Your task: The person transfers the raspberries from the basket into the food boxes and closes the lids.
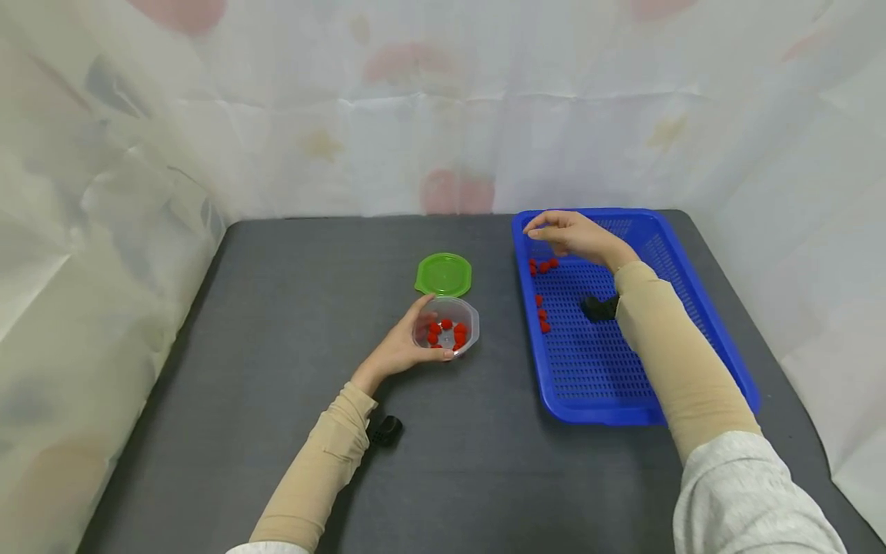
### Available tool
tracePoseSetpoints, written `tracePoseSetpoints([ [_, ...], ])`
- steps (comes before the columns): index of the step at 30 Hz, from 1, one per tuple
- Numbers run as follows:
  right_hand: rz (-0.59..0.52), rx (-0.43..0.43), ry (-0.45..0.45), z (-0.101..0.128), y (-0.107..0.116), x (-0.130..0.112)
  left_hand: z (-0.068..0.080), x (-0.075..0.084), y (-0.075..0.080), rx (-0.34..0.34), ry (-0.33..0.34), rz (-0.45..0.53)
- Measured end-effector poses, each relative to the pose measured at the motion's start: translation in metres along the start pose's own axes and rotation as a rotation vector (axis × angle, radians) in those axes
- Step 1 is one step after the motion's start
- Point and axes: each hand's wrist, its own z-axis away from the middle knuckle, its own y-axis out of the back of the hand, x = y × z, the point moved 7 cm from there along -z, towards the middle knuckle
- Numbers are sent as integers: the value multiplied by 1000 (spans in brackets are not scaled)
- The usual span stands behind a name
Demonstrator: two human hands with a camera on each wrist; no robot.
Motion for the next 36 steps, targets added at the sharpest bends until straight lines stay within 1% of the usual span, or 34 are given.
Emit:
tracePoseSetpoints([
  [4, -64, 55, -11, 2, 5, 19, 0, -1, 0, -2, -5, -5],
  [7, -39, 62, -34, 1, 4, 32, -1, -1, 0, 3, -9, -5],
  [14, 34, 35, -93, 0, -7, 54, -1, -4, -2, 10, -5, -1],
  [18, 88, -10, -114, -1, -15, 67, -1, -4, -2, 10, 0, 5],
  [22, 133, -105, -155, -4, -25, 82, 0, -3, -2, 1, -3, 4],
  [24, 139, -144, -172, -5, -28, 88, 1, -2, -2, -4, -9, 8],
  [26, 148, -164, -190, -6, -30, 93, 6, 7, -1, -13, -6, 13],
  [28, 161, -177, -202, -5, -31, 96, 6, 8, -1, -15, -13, 14],
  [31, 170, -191, -234, -2, -31, 99, 4, 6, -2, -13, -11, 14],
  [33, 174, -203, -253, 0, -31, 101, -1, -4, -3, -2, -16, 17],
  [36, 190, -220, -266, 2, -32, 103, -2, -5, -3, 5, -14, 26],
])
